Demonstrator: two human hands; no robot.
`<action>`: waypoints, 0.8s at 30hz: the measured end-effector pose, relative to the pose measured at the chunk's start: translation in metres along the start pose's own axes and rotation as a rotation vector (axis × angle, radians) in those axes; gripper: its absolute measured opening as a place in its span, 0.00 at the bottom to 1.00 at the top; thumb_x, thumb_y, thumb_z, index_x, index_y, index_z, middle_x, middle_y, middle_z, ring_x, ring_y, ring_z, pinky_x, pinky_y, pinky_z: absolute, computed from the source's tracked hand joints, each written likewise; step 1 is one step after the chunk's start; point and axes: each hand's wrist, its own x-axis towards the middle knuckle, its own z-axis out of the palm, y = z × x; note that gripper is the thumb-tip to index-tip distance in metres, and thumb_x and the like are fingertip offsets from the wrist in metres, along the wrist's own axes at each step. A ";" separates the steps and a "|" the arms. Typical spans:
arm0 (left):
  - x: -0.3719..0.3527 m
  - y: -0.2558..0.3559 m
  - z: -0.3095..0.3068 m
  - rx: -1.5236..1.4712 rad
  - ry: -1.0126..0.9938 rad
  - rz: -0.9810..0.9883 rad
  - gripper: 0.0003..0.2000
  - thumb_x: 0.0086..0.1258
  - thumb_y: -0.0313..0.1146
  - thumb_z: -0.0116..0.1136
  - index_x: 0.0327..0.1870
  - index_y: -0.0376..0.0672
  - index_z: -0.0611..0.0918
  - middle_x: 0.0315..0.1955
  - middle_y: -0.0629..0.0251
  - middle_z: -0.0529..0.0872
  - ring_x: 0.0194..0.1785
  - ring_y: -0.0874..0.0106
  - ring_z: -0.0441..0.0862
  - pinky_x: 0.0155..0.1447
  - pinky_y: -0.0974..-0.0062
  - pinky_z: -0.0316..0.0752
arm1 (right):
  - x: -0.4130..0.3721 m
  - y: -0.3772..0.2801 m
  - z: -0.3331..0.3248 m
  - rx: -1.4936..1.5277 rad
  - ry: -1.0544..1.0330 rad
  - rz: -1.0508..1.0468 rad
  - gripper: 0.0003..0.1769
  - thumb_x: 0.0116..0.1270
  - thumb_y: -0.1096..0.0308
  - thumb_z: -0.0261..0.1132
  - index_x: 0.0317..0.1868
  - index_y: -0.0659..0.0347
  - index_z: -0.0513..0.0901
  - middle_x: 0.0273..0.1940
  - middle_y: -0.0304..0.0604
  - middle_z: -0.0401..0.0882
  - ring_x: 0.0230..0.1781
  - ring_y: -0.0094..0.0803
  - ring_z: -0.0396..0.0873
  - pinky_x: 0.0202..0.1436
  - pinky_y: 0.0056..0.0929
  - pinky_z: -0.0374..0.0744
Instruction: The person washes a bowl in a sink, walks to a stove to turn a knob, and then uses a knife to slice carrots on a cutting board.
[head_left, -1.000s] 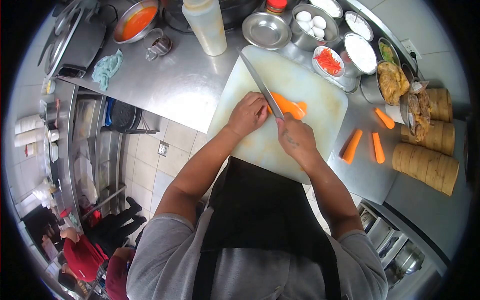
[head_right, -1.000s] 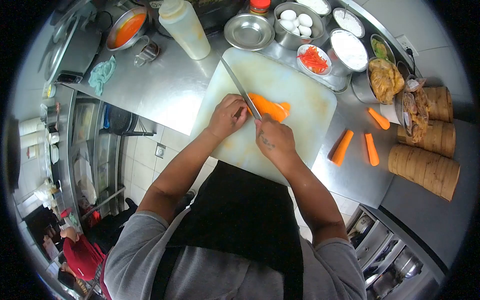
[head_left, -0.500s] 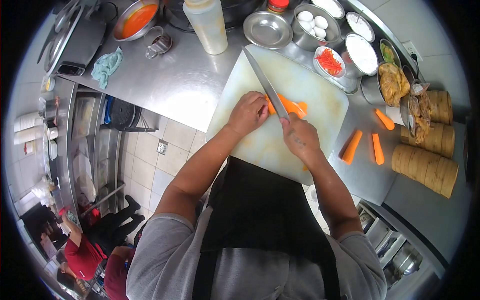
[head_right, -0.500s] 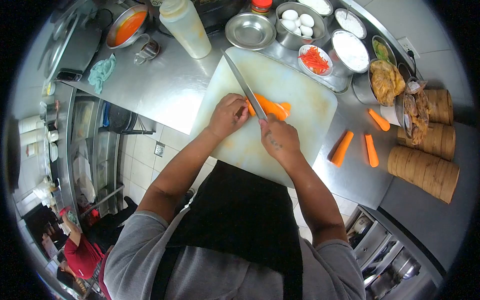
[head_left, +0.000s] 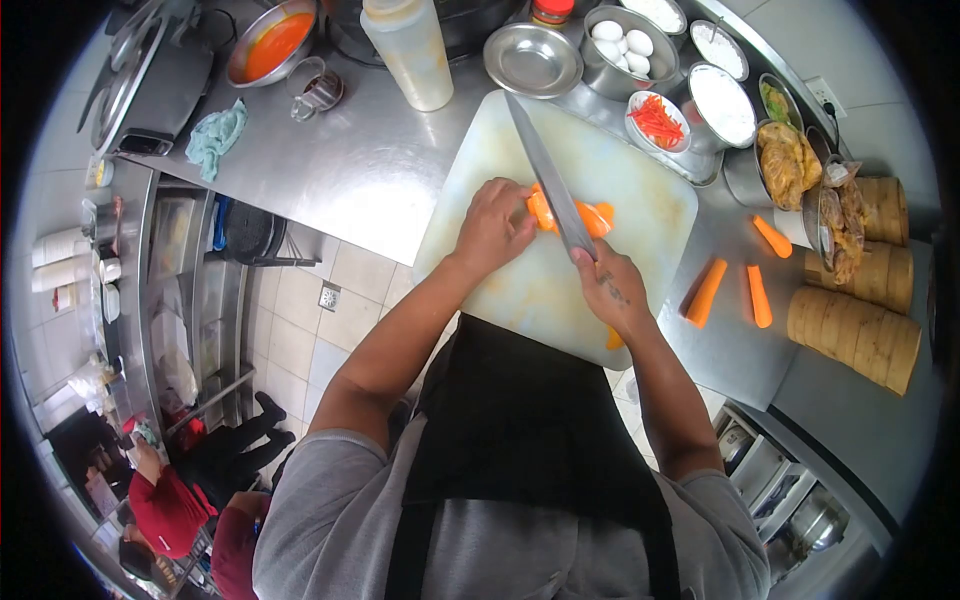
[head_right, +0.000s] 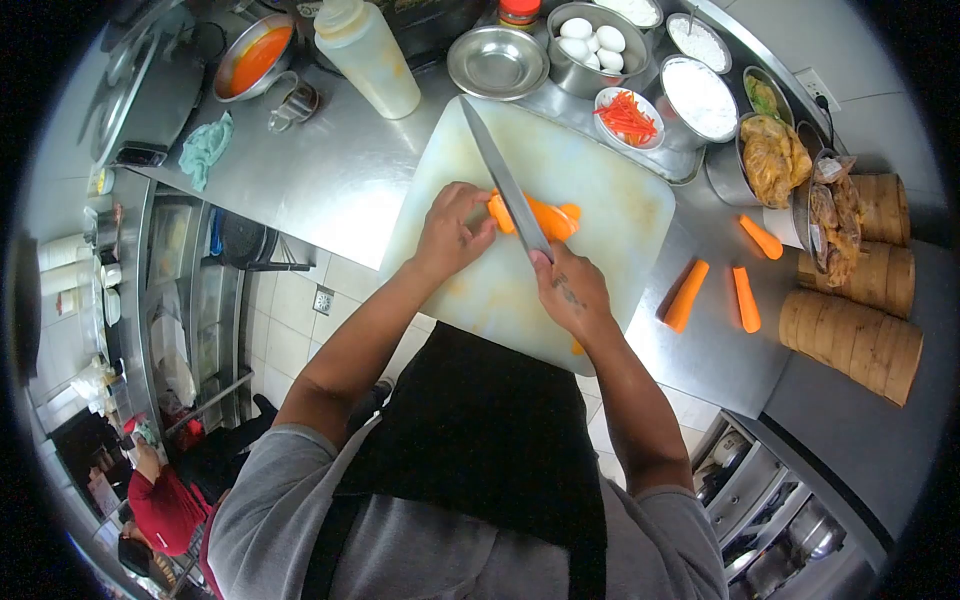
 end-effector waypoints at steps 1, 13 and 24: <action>0.004 0.005 -0.002 -0.025 -0.010 0.001 0.15 0.55 0.28 0.70 0.43 0.39 0.81 0.44 0.57 0.80 0.50 0.57 0.78 0.57 0.62 0.73 | -0.001 0.004 -0.001 -0.021 0.012 0.001 0.23 0.77 0.52 0.53 0.47 0.67 0.78 0.31 0.62 0.83 0.36 0.61 0.82 0.43 0.52 0.78; 0.019 0.014 -0.005 -0.122 -0.075 -0.275 0.11 0.57 0.30 0.70 0.38 0.37 0.83 0.36 0.59 0.84 0.36 0.66 0.83 0.41 0.71 0.79 | -0.012 0.029 0.000 0.192 0.075 0.103 0.29 0.77 0.49 0.54 0.51 0.73 0.78 0.33 0.65 0.83 0.38 0.62 0.83 0.44 0.50 0.78; 0.039 0.045 0.007 0.093 -0.148 -0.437 0.12 0.61 0.31 0.66 0.41 0.31 0.82 0.29 0.54 0.87 0.33 0.62 0.87 0.41 0.68 0.81 | -0.023 0.035 -0.003 0.235 0.143 0.101 0.25 0.76 0.51 0.56 0.47 0.71 0.78 0.29 0.64 0.82 0.33 0.60 0.83 0.39 0.48 0.78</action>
